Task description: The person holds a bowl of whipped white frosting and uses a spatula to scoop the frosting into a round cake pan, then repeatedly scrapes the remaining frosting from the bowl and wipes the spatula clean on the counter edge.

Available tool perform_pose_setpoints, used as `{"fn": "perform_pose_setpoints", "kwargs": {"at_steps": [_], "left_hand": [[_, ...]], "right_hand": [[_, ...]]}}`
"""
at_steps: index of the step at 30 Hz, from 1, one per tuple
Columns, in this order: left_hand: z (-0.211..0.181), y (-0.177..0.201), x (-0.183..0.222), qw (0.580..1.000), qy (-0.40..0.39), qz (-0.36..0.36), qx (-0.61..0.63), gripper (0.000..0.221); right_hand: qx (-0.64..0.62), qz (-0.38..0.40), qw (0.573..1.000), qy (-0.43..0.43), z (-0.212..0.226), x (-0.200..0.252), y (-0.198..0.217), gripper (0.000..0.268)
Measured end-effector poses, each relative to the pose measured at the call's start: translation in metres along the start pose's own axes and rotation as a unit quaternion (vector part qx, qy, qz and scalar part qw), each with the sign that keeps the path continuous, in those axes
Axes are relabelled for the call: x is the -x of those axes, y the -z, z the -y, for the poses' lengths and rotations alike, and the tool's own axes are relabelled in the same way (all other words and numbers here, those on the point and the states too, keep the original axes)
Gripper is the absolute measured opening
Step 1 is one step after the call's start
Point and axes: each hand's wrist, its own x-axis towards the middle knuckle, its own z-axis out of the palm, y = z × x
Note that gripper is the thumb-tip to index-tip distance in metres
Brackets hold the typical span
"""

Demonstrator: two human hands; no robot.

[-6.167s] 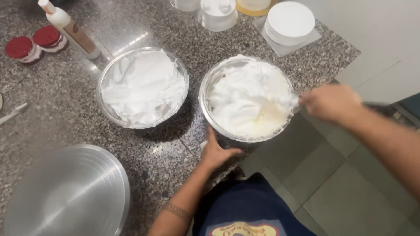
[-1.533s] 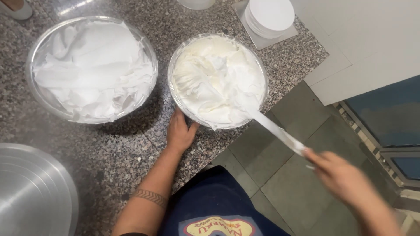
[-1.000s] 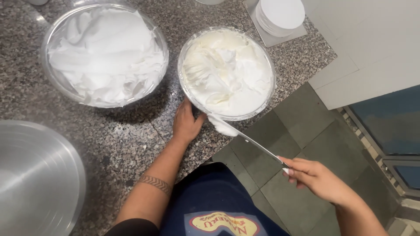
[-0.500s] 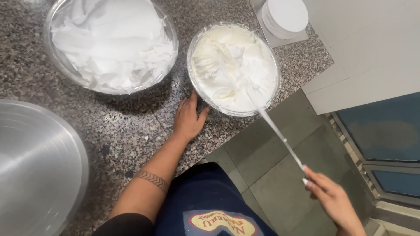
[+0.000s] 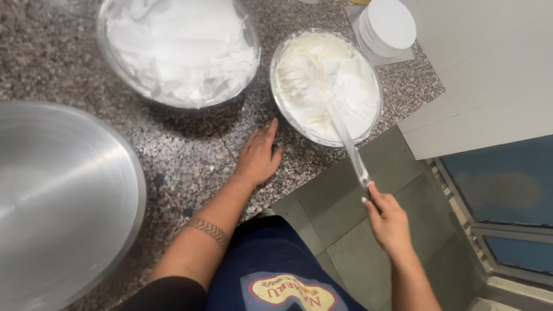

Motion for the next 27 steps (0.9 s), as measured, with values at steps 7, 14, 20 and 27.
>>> {"fn": "perform_pose_setpoints", "kwargs": {"at_steps": [7, 14, 20, 27], "left_hand": [[0.016, 0.007, 0.023, 0.999, -0.023, -0.038, 0.017, 0.074], [0.022, -0.006, 0.066, 0.997, -0.027, -0.02, -0.07, 0.067], [0.007, 0.008, 0.18, 0.99, -0.053, -0.061, -0.113, 0.062], [0.0, -0.022, 0.317, 0.974, 0.131, -0.122, -0.14, 0.062]], "right_hand": [[-0.123, 0.023, 0.975, -0.184, -0.075, 0.064, 0.043, 0.051], [-0.344, 0.095, 0.903, -0.239, -0.11, 0.041, -0.019, 0.043], [-0.324, 0.19, 0.892, -0.254, -0.141, 0.036, -0.047, 0.044], [-0.178, 0.308, 0.932, -0.077, -0.007, -0.057, -0.111, 0.039]]}}
